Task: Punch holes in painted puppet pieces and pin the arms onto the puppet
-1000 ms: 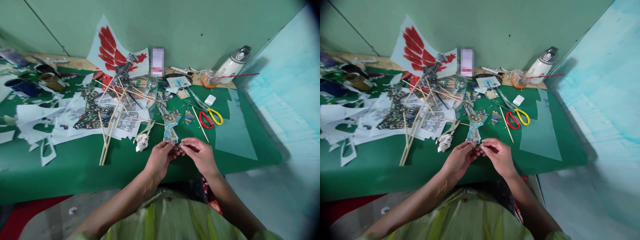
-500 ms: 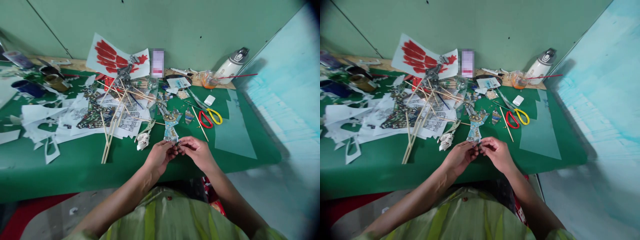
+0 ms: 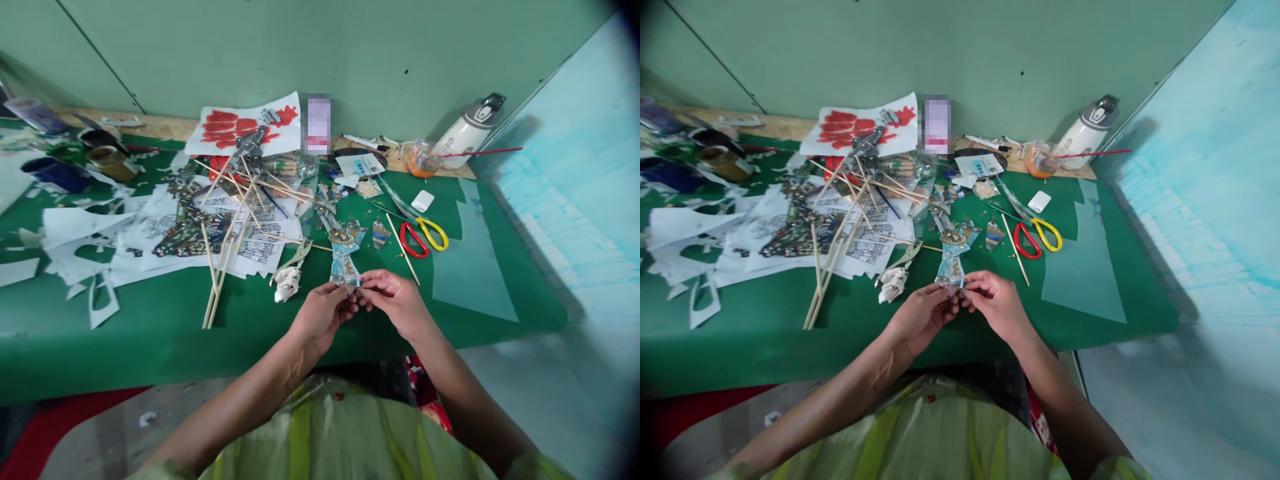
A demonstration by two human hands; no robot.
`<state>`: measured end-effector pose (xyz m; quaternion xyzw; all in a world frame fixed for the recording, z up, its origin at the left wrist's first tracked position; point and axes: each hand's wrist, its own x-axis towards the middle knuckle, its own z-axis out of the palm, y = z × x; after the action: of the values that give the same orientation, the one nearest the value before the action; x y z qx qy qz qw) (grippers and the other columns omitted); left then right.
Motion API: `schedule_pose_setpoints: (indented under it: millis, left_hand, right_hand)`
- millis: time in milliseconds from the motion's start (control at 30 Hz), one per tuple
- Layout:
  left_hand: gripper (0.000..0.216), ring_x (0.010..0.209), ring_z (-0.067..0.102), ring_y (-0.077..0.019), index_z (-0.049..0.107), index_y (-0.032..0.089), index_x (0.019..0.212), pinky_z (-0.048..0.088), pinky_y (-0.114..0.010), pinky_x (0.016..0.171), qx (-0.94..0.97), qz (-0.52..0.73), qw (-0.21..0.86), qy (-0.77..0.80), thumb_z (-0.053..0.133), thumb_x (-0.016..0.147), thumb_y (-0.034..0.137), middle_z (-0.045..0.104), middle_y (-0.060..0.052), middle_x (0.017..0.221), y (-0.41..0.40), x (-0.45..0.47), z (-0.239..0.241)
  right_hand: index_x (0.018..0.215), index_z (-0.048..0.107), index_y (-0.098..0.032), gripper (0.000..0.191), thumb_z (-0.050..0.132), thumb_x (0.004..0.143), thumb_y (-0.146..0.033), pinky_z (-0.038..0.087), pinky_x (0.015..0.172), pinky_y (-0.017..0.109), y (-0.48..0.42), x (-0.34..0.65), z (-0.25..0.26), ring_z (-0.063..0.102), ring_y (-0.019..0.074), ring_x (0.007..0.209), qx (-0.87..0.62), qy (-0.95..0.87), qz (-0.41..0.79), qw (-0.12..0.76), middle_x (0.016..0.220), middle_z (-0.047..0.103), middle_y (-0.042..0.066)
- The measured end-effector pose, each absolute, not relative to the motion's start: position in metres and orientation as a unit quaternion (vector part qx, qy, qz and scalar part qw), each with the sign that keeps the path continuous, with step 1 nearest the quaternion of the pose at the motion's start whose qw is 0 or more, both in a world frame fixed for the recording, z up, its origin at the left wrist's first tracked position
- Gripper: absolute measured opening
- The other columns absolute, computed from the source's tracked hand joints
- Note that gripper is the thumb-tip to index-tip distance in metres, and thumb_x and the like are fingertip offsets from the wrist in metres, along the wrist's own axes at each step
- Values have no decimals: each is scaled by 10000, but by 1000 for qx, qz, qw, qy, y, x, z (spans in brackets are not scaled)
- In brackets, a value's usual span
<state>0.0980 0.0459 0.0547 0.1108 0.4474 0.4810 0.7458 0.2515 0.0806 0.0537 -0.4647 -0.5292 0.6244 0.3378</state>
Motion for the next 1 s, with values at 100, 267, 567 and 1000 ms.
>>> schedule_pose_setpoints:
  millis: [100,267,567,1000]
  left_hand:
    - [151,566,548,-79,632,93,747,382,-191,520,108,480,748,445,714,713,215,609,-29,671,46,98,55]
    - [151,568,551,-77,639,90,746,384,-186,519,107,480,751,440,721,706,212,608,-24,663,47,97,54]
    - [170,553,544,-70,662,86,731,380,-172,502,115,473,746,455,743,663,219,632,-42,673,48,98,56]
    - [141,533,524,-69,650,80,681,365,-185,506,132,482,721,480,705,675,209,614,-42,648,48,103,56]
  right_hand:
    - [992,618,-178,253,693,763,-253,527,590,269,80,251,53,650,131,658,-460,-527,628,340,779,694,12]
    - [1056,593,-183,309,686,766,-236,525,578,268,79,251,51,649,131,652,-464,-517,625,355,789,698,6]
    - [1097,570,-201,336,681,783,-240,543,587,269,72,245,50,652,134,664,-483,-528,585,382,799,694,-4]
    - [1025,615,-180,243,667,799,-251,562,635,270,67,244,58,655,131,681,-510,-566,531,372,851,698,29]
